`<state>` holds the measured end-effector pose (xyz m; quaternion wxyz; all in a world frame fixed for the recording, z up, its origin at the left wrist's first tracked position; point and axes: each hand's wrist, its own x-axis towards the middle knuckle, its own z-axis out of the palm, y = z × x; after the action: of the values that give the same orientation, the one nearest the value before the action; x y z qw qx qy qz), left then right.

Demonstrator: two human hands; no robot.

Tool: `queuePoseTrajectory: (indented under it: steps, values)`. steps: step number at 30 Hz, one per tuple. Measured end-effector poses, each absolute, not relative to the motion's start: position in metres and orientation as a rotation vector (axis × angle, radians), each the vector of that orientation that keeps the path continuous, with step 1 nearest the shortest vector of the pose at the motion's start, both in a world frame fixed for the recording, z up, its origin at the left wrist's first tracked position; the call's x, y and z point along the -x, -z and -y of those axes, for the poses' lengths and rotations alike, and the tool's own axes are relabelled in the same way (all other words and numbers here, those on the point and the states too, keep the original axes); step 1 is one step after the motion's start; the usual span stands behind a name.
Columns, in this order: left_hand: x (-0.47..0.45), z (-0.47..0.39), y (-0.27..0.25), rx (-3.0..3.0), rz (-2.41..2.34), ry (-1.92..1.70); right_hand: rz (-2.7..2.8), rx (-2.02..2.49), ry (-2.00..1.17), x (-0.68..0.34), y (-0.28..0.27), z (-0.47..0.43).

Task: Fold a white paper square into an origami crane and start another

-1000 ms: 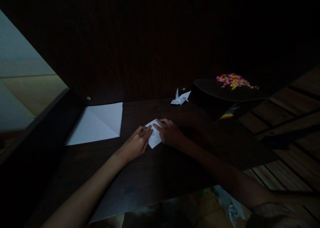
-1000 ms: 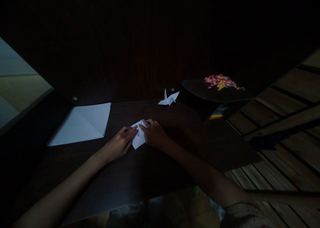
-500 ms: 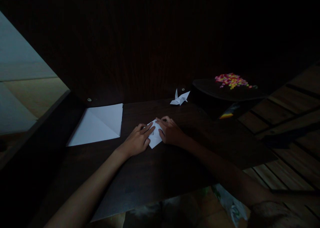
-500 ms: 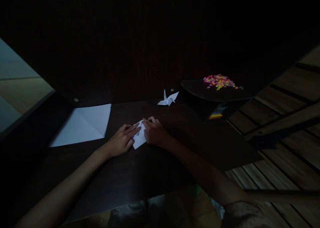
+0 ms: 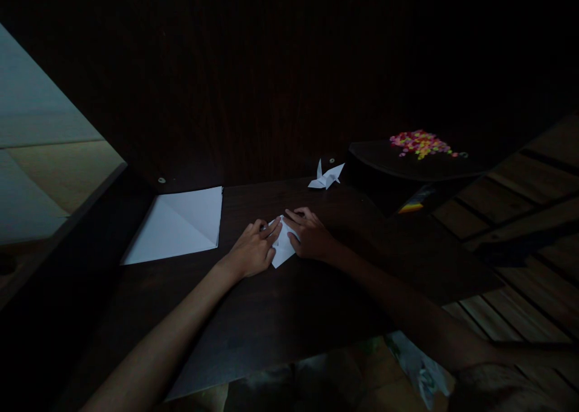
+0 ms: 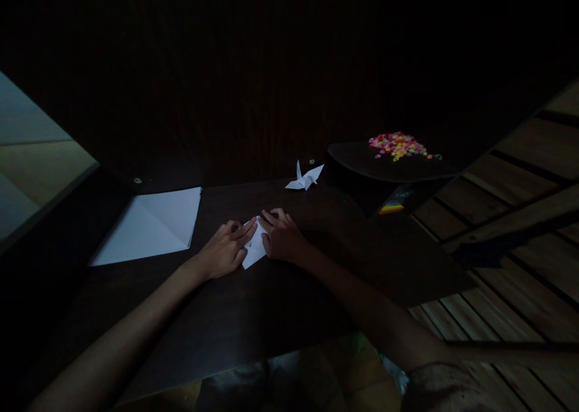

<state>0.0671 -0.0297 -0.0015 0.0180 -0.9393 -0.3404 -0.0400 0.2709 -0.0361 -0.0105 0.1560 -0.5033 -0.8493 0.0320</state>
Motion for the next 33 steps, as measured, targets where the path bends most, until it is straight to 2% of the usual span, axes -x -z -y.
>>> queuePoseTrajectory:
  steps: [10, 33]
  values:
    - [-0.08, 0.027, -0.009, 2.886, 1.09, -0.006, 2.447, 1.461, -0.117, -0.273, 0.011, 0.034]
    - [-0.081, 0.026, -0.006, 2.859, 1.128, 0.007, 2.44, 1.445, -0.165, -0.274, 0.008, 0.033]
